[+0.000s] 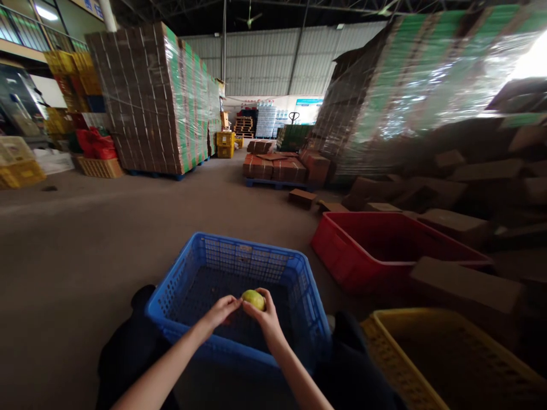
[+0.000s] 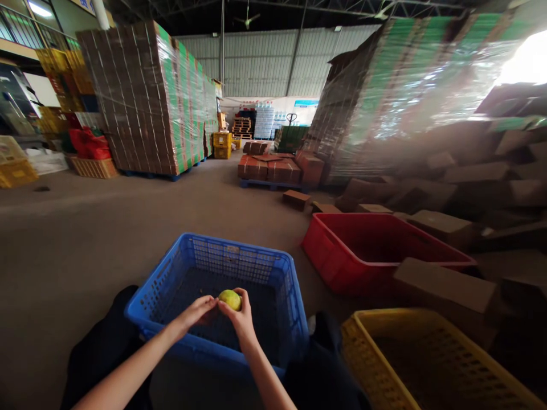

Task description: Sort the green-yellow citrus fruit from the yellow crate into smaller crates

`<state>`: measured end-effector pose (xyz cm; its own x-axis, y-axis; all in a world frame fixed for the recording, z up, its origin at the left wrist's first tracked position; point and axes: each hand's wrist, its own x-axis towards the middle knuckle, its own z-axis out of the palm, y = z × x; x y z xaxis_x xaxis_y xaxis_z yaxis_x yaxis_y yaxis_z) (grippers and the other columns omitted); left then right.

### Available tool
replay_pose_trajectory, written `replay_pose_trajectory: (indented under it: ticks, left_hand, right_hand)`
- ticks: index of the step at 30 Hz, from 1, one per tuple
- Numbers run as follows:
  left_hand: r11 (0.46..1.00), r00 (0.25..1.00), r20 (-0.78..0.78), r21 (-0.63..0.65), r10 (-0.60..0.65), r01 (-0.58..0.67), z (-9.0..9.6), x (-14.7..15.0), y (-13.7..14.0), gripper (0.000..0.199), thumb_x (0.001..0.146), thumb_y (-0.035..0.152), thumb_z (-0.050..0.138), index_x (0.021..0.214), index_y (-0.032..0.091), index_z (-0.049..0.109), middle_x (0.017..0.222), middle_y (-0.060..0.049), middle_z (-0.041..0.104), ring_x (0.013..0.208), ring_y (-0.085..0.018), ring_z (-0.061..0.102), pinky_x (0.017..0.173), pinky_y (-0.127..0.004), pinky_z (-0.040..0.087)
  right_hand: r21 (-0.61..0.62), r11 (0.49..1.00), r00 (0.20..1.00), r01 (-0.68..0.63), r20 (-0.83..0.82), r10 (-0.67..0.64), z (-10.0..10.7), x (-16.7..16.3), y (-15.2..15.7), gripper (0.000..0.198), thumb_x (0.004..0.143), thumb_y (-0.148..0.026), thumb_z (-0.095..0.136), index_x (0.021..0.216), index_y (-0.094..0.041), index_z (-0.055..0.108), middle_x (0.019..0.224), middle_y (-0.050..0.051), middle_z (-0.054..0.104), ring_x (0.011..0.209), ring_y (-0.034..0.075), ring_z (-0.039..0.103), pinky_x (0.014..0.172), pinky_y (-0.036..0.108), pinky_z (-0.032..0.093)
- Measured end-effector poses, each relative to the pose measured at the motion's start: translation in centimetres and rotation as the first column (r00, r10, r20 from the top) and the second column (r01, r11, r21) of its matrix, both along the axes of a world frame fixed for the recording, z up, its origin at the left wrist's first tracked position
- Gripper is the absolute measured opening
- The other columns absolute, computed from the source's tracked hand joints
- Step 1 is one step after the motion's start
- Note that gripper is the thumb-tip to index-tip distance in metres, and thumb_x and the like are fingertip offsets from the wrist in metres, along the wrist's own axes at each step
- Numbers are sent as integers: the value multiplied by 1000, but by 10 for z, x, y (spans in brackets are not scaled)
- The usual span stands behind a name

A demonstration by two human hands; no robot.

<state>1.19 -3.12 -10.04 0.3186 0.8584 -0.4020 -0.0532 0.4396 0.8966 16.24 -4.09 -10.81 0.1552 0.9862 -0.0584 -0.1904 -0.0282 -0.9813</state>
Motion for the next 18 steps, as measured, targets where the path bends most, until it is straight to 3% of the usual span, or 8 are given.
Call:
replay_pose_trajectory:
  ticks: [3,6,8,12,18]
  left_hand:
    - [991,984,159,-85,-86,100,0,2,-5,67,52,75,70,79,14,63,66,1,60,59,-12,55,61,-26,41]
    - [998,966,258,-60,-2,18,3,4,-9,63,49,67,78,79,14,63,65,2,59,60,-11,55,64,-26,43]
    - [999,961,274,-34,37,-29,5,3,-9,58,52,62,80,79,14,63,65,3,58,61,-10,55,65,-25,44]
    - [1000,958,285,19,-9,4,5,0,-10,52,57,59,79,75,14,61,64,2,58,62,-10,55,65,-24,44]
    - [999,979,200,30,-28,22,5,-2,-4,51,58,60,77,74,15,60,65,3,59,61,-10,54,62,-23,40]
  right_hand:
    - [43,998,999,-47,27,46,8,3,-2,58,49,-41,85,92,-23,51,77,-2,63,66,16,61,61,27,51]
    - [78,994,995,-75,71,70,15,5,-4,56,54,-43,82,96,-24,52,83,-1,63,73,18,62,67,29,52]
    - [95,988,987,-121,119,109,18,6,-5,54,57,-44,80,99,-23,55,88,1,64,79,20,63,73,30,52]
    - [72,975,967,-211,164,197,21,8,-4,53,59,-45,79,101,-21,58,89,3,66,82,21,64,78,32,52]
    - [117,980,954,-163,272,126,17,11,-2,48,60,-41,78,99,-20,60,87,4,67,80,22,64,75,33,53]
